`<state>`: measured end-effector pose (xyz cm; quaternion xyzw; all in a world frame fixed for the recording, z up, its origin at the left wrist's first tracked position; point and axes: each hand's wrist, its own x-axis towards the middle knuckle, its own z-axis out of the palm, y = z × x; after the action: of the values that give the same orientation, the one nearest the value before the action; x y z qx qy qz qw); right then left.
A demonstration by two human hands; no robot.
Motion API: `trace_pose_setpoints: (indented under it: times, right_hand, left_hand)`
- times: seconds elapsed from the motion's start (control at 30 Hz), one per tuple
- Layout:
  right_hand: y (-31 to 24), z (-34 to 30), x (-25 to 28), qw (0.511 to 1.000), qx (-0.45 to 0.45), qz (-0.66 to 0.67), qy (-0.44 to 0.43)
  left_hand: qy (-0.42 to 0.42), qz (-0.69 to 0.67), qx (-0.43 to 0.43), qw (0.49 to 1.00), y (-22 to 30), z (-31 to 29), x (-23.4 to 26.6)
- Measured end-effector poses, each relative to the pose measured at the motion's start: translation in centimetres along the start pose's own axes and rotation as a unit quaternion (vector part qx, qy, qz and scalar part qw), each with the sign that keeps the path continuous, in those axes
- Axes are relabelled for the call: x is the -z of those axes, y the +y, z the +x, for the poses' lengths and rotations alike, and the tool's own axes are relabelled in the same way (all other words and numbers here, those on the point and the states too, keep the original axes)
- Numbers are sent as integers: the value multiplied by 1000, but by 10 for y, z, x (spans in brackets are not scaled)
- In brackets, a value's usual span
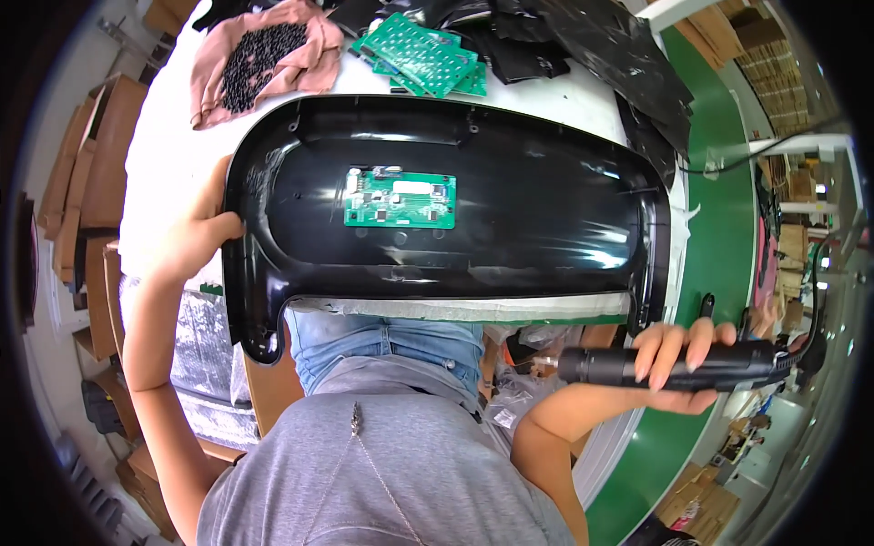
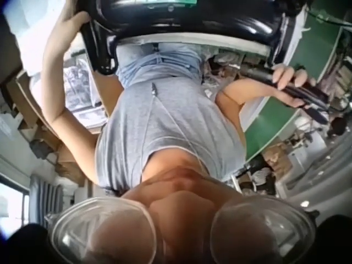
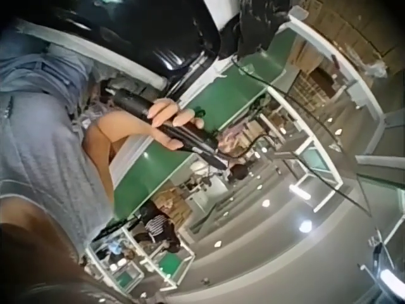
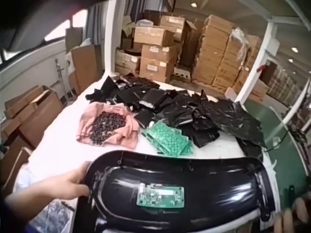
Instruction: The person picks up a circuit board and places it onto a black plastic panel, securing it with a power screwdriver. They then place the finished panel into a box, retrieve a new panel, and repeat the process.
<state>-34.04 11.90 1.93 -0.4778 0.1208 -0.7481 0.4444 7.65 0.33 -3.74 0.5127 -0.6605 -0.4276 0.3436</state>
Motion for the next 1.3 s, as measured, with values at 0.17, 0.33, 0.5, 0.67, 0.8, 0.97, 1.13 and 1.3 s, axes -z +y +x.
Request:
trace_pose_setpoints:
  times: [0.17,0.33,0.5,0.67,0.8,0.97,1.13,1.3]
  right_hand:
    - [-45,-56,4,999,29,-41,5]
    - [-88,-104,-4,991,86,-100,-7]
    - [-137,-151,-11,981,91,-162,-62]
    - [-157,-175,-3,973,118,-193,-38]
    - [-169,-194,13,966,113,-227,-48]
    - [-171,-216,33,965,124,-227,-51]
    - [-171,-234,52,959,128,-251,-19]
    - [-166,-236,69,951,162,-261,45]
  left_hand:
    - [-20,-353,295,888,30,-12,-8]
    - [31,-446,301,842,-8,-59,-15]
    - [-116,-510,252,814,87,-50,-99]
    - [-212,-498,196,817,144,-23,-228]
    - [-295,-560,186,751,198,9,-344]
    - [-258,-515,169,800,212,60,-451]
    - [-249,-460,185,832,220,93,-516]
    - [-341,-470,127,804,223,108,-561]
